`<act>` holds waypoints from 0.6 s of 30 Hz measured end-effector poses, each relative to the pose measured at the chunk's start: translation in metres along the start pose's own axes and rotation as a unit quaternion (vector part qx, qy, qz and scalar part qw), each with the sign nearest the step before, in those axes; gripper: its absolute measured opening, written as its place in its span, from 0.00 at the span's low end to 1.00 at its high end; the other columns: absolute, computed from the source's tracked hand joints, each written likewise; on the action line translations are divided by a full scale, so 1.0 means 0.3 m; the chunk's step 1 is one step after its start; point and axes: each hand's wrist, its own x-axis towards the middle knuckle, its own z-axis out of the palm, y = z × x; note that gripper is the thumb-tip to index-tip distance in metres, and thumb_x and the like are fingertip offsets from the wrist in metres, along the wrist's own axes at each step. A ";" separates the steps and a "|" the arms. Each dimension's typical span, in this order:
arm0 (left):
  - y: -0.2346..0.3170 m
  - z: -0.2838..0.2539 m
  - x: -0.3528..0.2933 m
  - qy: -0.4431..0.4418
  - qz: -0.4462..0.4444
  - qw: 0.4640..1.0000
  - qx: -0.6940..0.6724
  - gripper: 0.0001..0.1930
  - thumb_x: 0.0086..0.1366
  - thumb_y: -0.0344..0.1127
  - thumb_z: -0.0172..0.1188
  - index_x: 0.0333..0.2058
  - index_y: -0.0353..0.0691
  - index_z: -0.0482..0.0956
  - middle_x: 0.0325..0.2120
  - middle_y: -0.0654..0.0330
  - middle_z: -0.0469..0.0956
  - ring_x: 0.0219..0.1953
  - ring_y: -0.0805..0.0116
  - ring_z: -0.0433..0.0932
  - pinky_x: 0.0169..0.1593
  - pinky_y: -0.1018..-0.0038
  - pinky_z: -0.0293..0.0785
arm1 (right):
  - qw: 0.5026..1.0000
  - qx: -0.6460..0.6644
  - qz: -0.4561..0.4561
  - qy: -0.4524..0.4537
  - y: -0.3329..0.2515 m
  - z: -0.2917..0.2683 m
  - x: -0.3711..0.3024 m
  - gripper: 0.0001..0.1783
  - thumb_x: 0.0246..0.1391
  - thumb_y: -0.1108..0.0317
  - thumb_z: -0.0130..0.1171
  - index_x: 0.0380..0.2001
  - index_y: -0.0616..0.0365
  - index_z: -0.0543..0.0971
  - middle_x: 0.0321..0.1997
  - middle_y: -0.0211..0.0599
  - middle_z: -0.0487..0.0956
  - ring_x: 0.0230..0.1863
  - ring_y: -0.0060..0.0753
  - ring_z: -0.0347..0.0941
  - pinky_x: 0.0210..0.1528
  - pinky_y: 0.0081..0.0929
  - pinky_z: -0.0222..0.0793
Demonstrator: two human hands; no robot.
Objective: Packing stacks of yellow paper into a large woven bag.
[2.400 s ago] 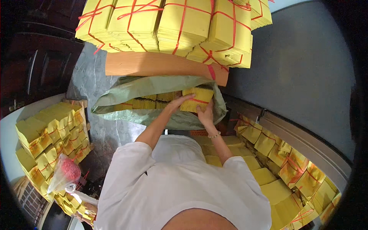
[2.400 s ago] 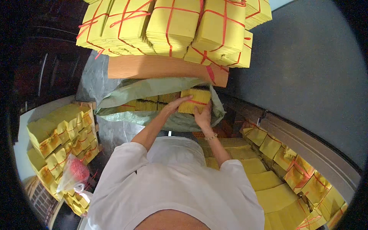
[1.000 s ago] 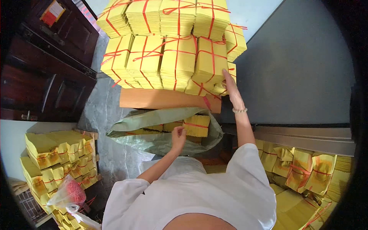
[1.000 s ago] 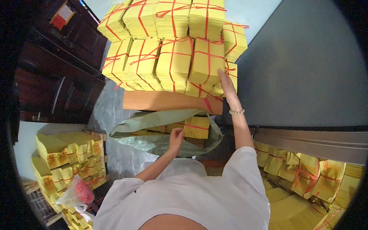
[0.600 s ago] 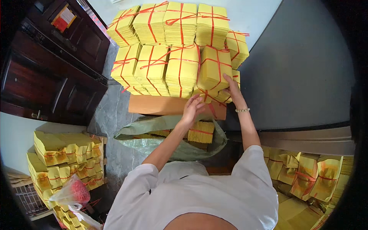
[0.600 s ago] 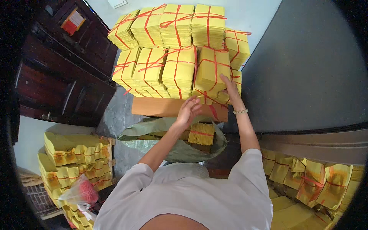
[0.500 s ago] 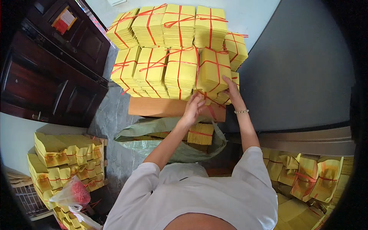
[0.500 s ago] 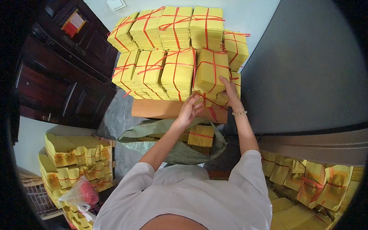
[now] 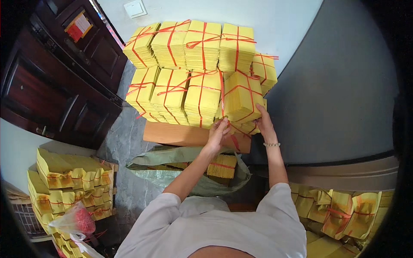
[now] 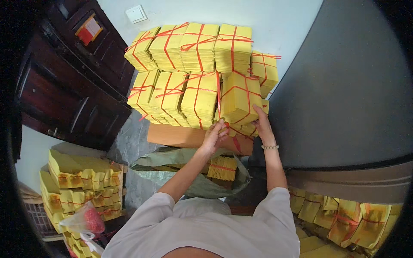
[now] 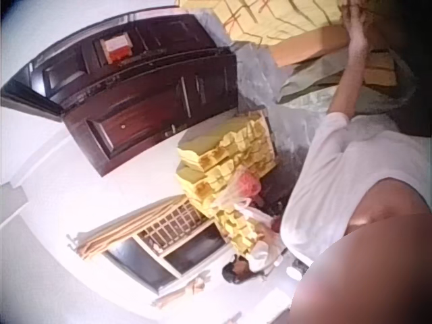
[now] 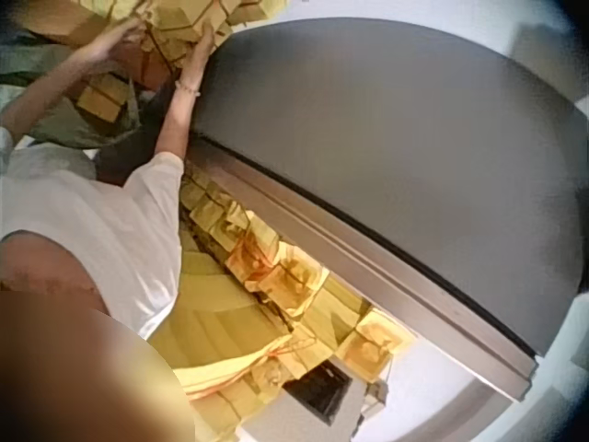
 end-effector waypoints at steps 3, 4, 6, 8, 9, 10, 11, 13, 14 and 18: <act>0.000 0.011 -0.003 0.062 0.012 0.998 0.029 0.32 0.52 0.52 0.66 0.49 0.42 0.63 0.46 0.58 0.69 0.46 0.65 0.70 0.46 0.68 0.68 | 0.999 0.040 -0.005 -0.008 0.004 -0.011 -0.007 0.22 0.53 0.51 0.54 0.47 0.51 0.72 0.46 0.28 0.74 0.47 0.24 0.68 0.45 0.28 0.64; 0.002 0.016 -0.004 0.064 0.024 0.997 0.039 0.33 0.51 0.51 0.67 0.49 0.41 0.63 0.43 0.58 0.71 0.44 0.67 0.71 0.45 0.70 0.69 | 0.999 0.038 -0.003 -0.009 0.005 -0.020 -0.015 0.22 0.53 0.51 0.54 0.47 0.51 0.72 0.46 0.28 0.74 0.47 0.24 0.68 0.45 0.28 0.64; 0.016 0.023 -0.011 0.070 0.036 0.996 0.047 0.33 0.51 0.50 0.68 0.49 0.40 0.62 0.41 0.58 0.73 0.42 0.69 0.72 0.44 0.72 0.70 | 0.998 0.064 0.012 -0.002 -0.004 -0.020 -0.040 0.22 0.53 0.51 0.53 0.48 0.51 0.71 0.47 0.28 0.74 0.46 0.25 0.68 0.45 0.29 0.64; 0.021 0.025 -0.014 0.075 0.054 0.995 0.046 0.31 0.52 0.46 0.67 0.48 0.38 0.63 0.37 0.59 0.75 0.36 0.73 0.73 0.40 0.77 0.70 | 0.996 0.091 0.005 0.006 0.003 -0.025 -0.072 0.23 0.54 0.51 0.53 0.49 0.51 0.70 0.47 0.29 0.73 0.46 0.26 0.68 0.46 0.29 0.63; 0.019 0.024 -0.013 0.075 0.053 0.995 0.045 0.31 0.52 0.46 0.67 0.48 0.38 0.63 0.37 0.59 0.75 0.36 0.73 0.73 0.40 0.77 0.70 | 0.993 0.119 -0.006 0.015 0.008 -0.030 -0.087 0.24 0.54 0.51 0.53 0.50 0.51 0.69 0.48 0.29 0.73 0.46 0.26 0.67 0.46 0.29 0.63; 0.017 0.023 -0.013 0.062 0.072 0.994 0.061 0.27 0.55 0.44 0.65 0.47 0.38 0.63 0.35 0.60 0.75 0.35 0.75 0.73 0.38 0.79 0.70 | 0.993 0.119 -0.005 0.016 0.016 -0.049 -0.092 0.24 0.54 0.51 0.53 0.50 0.51 0.69 0.48 0.29 0.73 0.46 0.26 0.67 0.46 0.29 0.63; 0.014 0.021 -0.008 0.048 0.090 0.992 0.077 0.24 0.57 0.41 0.63 0.47 0.39 0.64 0.34 0.62 0.75 0.33 0.76 0.73 0.37 0.81 0.70 | 0.992 0.125 -0.019 0.018 0.020 -0.069 -0.097 0.24 0.54 0.52 0.53 0.50 0.51 0.69 0.49 0.29 0.72 0.47 0.27 0.67 0.47 0.30 0.62; 0.001 0.023 0.000 0.054 0.100 0.991 0.074 0.19 0.60 0.39 0.60 0.46 0.39 0.65 0.32 0.63 0.75 0.32 0.77 0.73 0.35 0.81 0.70 | 0.991 0.131 -0.034 0.022 0.031 -0.100 -0.110 0.24 0.54 0.52 0.54 0.51 0.52 0.68 0.50 0.29 0.71 0.48 0.28 0.67 0.49 0.30 0.62; -0.011 0.013 0.007 0.065 0.114 0.989 0.071 0.15 0.62 0.37 0.57 0.44 0.39 0.67 0.30 0.65 0.74 0.30 0.78 0.72 0.34 0.82 0.69 | 0.989 0.137 -0.049 0.039 0.025 -0.097 -0.126 0.24 0.54 0.53 0.54 0.51 0.53 0.68 0.50 0.30 0.71 0.49 0.28 0.67 0.50 0.31 0.62; -0.057 -0.019 0.009 0.084 0.197 0.972 0.097 0.11 0.64 0.37 0.54 0.42 0.40 0.69 0.33 0.66 0.73 0.34 0.78 0.71 0.39 0.80 0.69 | 0.980 0.174 -0.091 0.042 0.006 -0.098 -0.201 0.25 0.54 0.54 0.54 0.51 0.56 0.67 0.50 0.33 0.71 0.50 0.29 0.67 0.52 0.31 0.62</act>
